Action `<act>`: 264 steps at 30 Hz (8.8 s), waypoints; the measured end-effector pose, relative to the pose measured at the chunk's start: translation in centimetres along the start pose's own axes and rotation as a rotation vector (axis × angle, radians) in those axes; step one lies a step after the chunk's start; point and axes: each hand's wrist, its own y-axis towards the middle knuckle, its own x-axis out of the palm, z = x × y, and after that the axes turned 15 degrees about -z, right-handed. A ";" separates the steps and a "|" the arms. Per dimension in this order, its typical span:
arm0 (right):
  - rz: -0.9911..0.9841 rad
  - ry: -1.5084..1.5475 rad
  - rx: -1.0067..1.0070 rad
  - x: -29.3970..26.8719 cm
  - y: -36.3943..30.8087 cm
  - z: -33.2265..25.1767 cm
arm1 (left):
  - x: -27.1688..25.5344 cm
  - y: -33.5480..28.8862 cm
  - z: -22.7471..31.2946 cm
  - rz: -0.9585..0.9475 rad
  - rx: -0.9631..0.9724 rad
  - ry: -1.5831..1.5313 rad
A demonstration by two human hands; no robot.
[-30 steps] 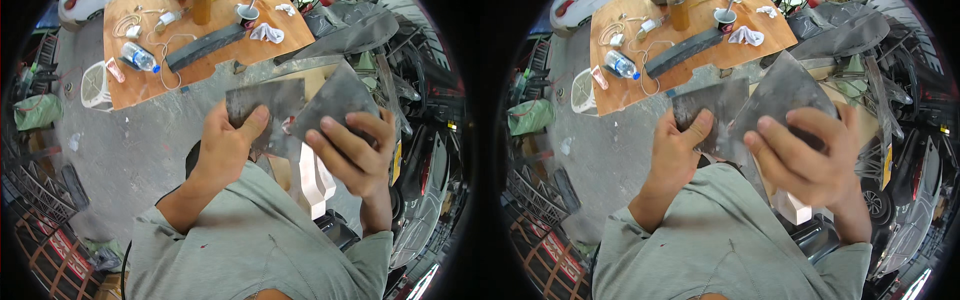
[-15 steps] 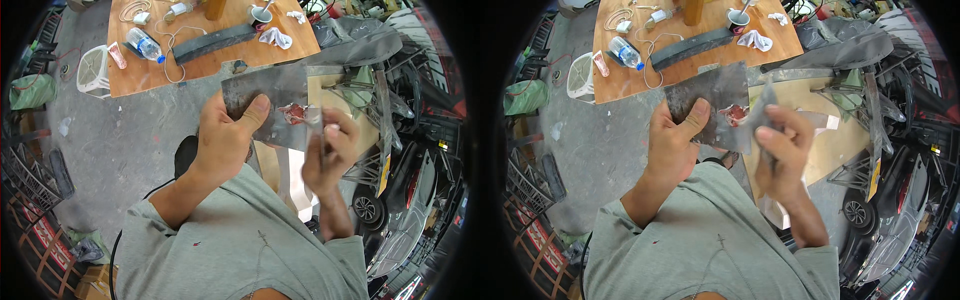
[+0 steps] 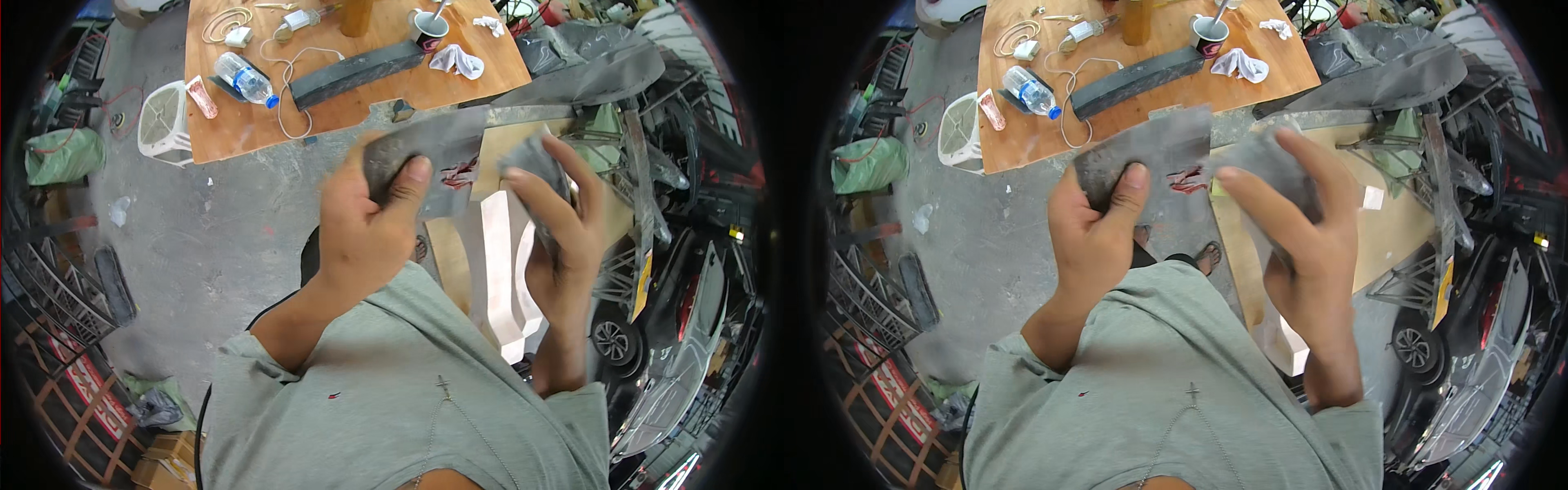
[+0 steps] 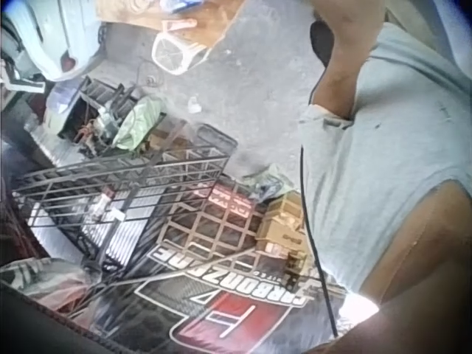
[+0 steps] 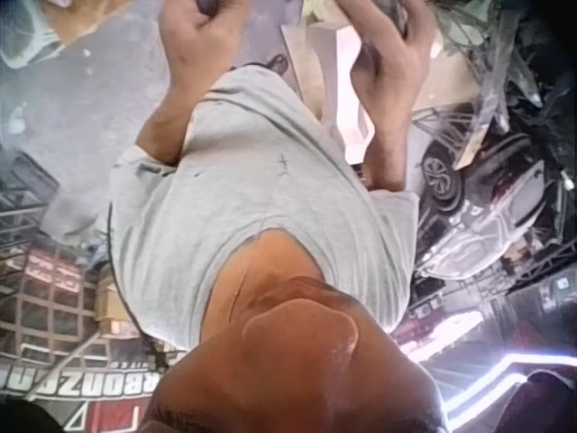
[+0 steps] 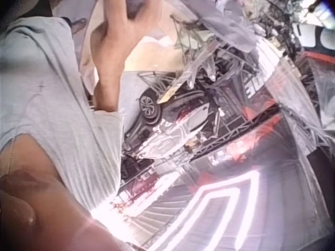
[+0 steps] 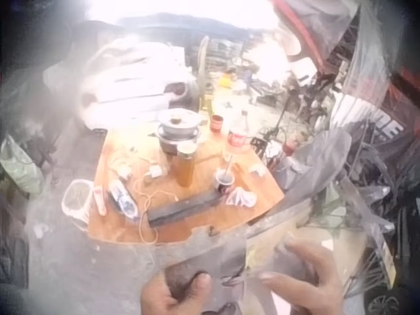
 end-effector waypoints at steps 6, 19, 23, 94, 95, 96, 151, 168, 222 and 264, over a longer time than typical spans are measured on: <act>-0.269 -0.034 -0.024 2.9 -0.4 0.4 | 0.0 0.8 -0.8 0.014 0.151 0.250; 0.208 0.307 -0.319 8.8 -1.5 1.4 | 0.2 0.9 -2.3 0.071 -0.081 -0.661; -0.089 -0.099 -0.070 7.6 -1.9 5.8 | -1.1 0.2 -2.5 0.017 -0.165 -0.714; 0.198 0.283 -0.176 11.3 -0.4 2.8 | -4.9 0.9 -4.1 0.002 -0.119 -0.678; 0.042 0.079 -0.068 10.1 -0.3 3.8 | -5.2 0.7 -4.3 0.022 -0.153 -0.728; -0.114 -0.128 0.049 9.1 -0.5 4.5 | -5.5 0.6 -4.0 0.026 -0.162 -0.733; -0.285 -0.207 0.056 6.5 -1.2 -2.8 | -3.9 -0.6 -3.1 -0.008 0.250 0.190; -0.140 0.179 0.081 12.0 -3.2 5.7 | -3.6 -1.3 -3.7 -0.167 -0.114 -0.923; -0.133 -0.189 0.002 -0.7 -1.7 -1.6 | 0.1 0.8 0.5 -0.247 0.263 0.228; -0.208 -0.555 -0.496 -7.0 2.1 1.3 | 1.2 3.1 0.1 -0.183 -0.077 -0.633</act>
